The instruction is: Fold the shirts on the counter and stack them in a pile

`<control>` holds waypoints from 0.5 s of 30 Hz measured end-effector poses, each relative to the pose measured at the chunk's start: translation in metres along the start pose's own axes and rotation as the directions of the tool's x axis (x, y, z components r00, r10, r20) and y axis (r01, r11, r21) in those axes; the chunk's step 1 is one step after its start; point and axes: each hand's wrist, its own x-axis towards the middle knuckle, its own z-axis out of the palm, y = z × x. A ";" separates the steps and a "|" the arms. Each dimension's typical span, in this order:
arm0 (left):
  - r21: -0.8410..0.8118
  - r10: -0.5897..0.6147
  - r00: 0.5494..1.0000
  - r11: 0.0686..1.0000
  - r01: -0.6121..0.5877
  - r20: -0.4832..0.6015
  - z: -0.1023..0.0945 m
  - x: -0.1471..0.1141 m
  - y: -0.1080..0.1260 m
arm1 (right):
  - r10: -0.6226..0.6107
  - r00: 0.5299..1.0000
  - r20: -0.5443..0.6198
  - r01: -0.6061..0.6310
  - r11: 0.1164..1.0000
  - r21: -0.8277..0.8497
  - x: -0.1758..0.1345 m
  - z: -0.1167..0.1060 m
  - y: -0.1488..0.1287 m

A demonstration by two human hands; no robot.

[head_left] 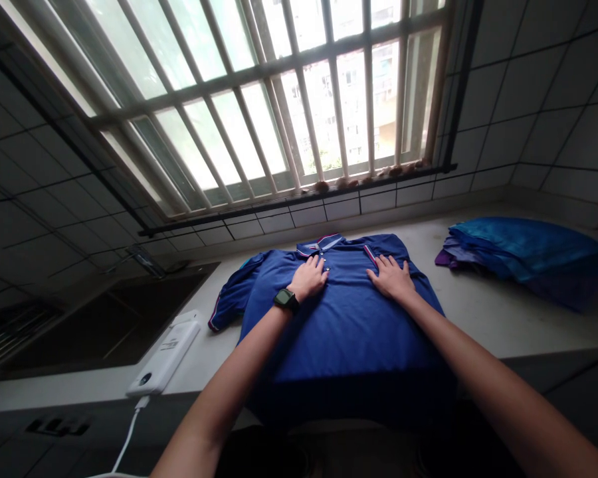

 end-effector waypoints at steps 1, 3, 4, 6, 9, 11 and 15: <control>-0.024 0.048 0.999 0.999 -0.048 -0.011 0.004 -0.003 0.007 | -0.001 1.000 -0.001 0.001 1.000 0.001 0.000 0.000 0.000; -0.089 0.113 0.994 0.990 -0.112 0.004 0.009 -0.010 0.017 | -0.003 1.000 -0.009 0.003 1.000 0.003 0.000 0.000 0.001; -0.131 0.120 0.993 0.984 -0.118 0.010 0.008 -0.014 0.018 | -0.003 1.000 -0.013 0.003 1.000 0.004 0.000 0.001 0.001; -0.223 0.070 0.996 0.971 -0.081 -0.058 0.001 -0.024 0.010 | -0.006 1.000 -0.019 0.006 1.000 0.009 0.001 0.001 0.001; -0.378 -0.285 0.924 0.909 0.176 -0.255 -0.018 -0.047 -0.029 | -0.013 1.000 -0.017 0.014 1.000 0.017 0.002 0.002 0.003; -0.507 -0.625 0.722 0.744 0.435 -0.298 -0.029 -0.070 -0.068 | -0.016 1.000 -0.017 0.016 1.000 0.015 0.002 0.003 0.003; -0.649 -0.868 0.464 0.456 0.609 -0.174 -0.038 -0.125 -0.137 | -0.010 1.000 -0.019 0.011 1.000 0.013 0.003 0.004 0.004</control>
